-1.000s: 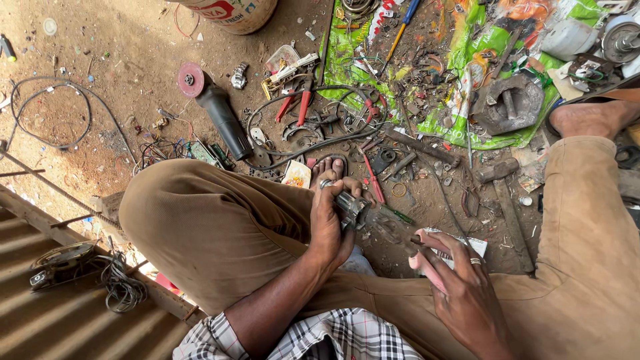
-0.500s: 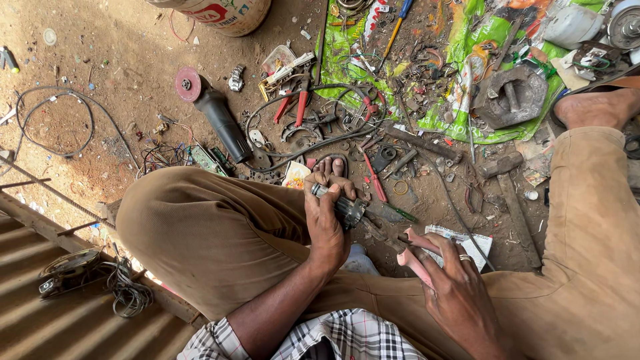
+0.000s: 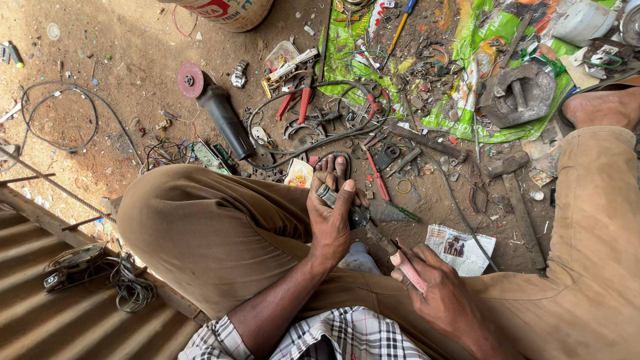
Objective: The person disassembles and cleans a small mechanical housing, possibly a carburetor or pump part, using a screwdriver to remove internal pieces and a cloth to wipe them down.
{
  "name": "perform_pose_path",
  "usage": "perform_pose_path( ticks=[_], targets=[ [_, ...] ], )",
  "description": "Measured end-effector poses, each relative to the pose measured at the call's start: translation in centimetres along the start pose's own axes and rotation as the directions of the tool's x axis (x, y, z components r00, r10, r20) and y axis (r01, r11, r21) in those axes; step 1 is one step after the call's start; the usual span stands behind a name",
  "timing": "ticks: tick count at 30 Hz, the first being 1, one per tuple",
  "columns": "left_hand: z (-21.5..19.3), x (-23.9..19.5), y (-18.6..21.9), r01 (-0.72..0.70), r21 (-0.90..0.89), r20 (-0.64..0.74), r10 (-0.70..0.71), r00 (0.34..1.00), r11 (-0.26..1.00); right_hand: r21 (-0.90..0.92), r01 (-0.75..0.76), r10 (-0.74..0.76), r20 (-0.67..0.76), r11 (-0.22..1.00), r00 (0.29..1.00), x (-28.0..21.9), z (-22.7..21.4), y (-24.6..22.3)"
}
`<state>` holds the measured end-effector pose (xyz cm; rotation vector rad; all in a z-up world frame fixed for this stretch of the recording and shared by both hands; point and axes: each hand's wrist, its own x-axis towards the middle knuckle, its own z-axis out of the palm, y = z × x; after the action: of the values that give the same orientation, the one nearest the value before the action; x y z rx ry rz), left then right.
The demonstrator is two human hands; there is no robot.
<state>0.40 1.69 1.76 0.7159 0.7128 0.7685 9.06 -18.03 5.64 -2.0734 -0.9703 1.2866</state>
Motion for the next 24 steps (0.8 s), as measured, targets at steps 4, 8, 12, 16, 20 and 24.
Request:
perform_pose_path(
  ticks=[4, 8, 12, 16, 20, 24],
  targets=[
    [-0.5, -0.2, -0.1, 0.008, 0.017, 0.097, -0.01, 0.995, 1.0, 0.076, 0.193, -0.188, -0.069, 0.978, 0.98, -0.4, 1.5, 1.5],
    [-0.2, -0.3, 0.3, 0.047, 0.054, 0.09, -0.051, 0.995, 0.997, 0.264, 0.103, -0.107, 0.001, 0.959, 0.994, -0.1, 2.3, 1.8],
    [0.5, 0.2, 1.4, 0.062, 0.19, 0.155, -0.092, 0.984, 0.98, 0.365, 0.149, -0.153, -0.018, 0.919, 0.988, 0.1, 2.1, 2.9],
    [0.4, 0.8, 3.5, -0.204, 0.467, 0.512, -0.075, 0.856, 0.86, 0.522, 0.014, -0.111, 0.155, 0.853, 0.982, -0.4, 2.2, 4.1],
    [1.1, 0.7, 1.5, 0.112, 0.289, 0.259, -0.191, 0.947, 0.951, 0.376, 0.042, -0.096, 0.125, 0.926, 0.987, 0.7, 2.2, 4.5],
    [0.8, 0.9, 0.5, 0.199, 0.267, -0.081, -0.184, 0.98, 0.943, 0.193, 0.251, -0.239, -0.087, 0.949, 0.967, 1.8, 2.9, 3.9]
  ],
)
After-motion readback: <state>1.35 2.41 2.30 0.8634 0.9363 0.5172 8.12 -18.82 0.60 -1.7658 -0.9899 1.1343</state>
